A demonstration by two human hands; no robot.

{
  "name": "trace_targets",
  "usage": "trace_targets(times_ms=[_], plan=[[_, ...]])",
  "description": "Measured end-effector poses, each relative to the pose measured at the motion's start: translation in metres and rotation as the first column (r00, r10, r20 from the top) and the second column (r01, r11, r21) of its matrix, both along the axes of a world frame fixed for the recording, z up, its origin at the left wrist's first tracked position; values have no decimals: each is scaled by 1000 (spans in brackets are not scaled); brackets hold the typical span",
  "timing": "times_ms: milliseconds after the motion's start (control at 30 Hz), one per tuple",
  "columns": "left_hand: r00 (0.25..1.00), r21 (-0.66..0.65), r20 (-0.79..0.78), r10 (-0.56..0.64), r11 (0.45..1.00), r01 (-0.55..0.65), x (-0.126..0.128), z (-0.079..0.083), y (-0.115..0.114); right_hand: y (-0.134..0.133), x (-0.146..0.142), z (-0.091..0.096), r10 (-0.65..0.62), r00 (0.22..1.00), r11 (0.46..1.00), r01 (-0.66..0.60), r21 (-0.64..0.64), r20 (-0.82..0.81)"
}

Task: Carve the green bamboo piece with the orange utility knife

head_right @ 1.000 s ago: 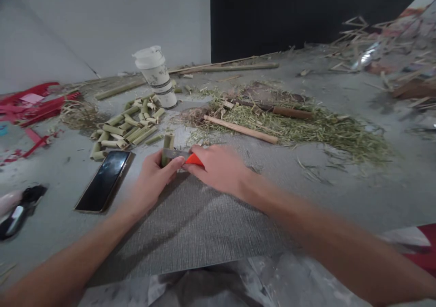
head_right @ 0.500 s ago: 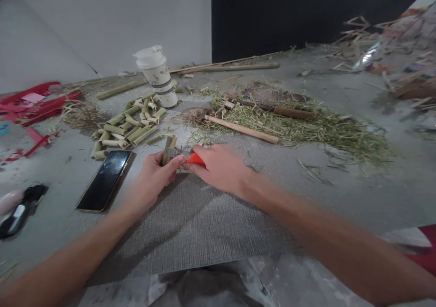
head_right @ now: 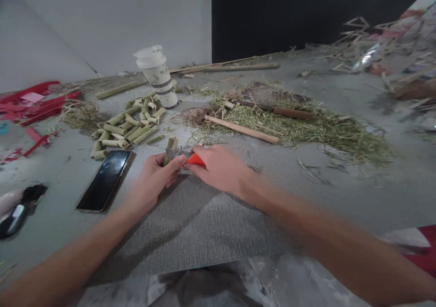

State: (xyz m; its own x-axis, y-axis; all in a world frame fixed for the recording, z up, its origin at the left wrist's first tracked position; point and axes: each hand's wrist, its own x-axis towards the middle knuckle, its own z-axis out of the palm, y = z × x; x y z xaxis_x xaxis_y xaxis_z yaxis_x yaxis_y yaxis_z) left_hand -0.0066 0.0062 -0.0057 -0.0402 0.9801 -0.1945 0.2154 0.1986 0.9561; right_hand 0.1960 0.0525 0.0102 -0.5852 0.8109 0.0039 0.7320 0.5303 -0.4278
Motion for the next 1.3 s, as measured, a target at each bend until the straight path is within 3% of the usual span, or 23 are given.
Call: trace_targets(times_ms=[233, 433, 700, 967, 1300], plan=[[991, 146, -133, 28, 989, -8, -1, 1, 7, 3, 0, -5, 49, 997, 998, -46, -46, 57], [997, 10, -82, -3, 1000, 4, -3, 2, 2, 1, 0, 2, 24, 999, 1000, -24, 13, 31], [965, 179, -256, 49, 984, -2, 2, 13, 3, 2, -1, -2, 49, 998, 999, -48, -25, 39], [995, 33, -96, 2, 999, 1, -3, 4, 0, 0, 0, 1, 31, 999, 999, -31, 22, 32], [964, 159, -265, 0, 986, 44, -1, 12, 5, 1, -3, -6, 73, 993, 997, -74, 11, 89]])
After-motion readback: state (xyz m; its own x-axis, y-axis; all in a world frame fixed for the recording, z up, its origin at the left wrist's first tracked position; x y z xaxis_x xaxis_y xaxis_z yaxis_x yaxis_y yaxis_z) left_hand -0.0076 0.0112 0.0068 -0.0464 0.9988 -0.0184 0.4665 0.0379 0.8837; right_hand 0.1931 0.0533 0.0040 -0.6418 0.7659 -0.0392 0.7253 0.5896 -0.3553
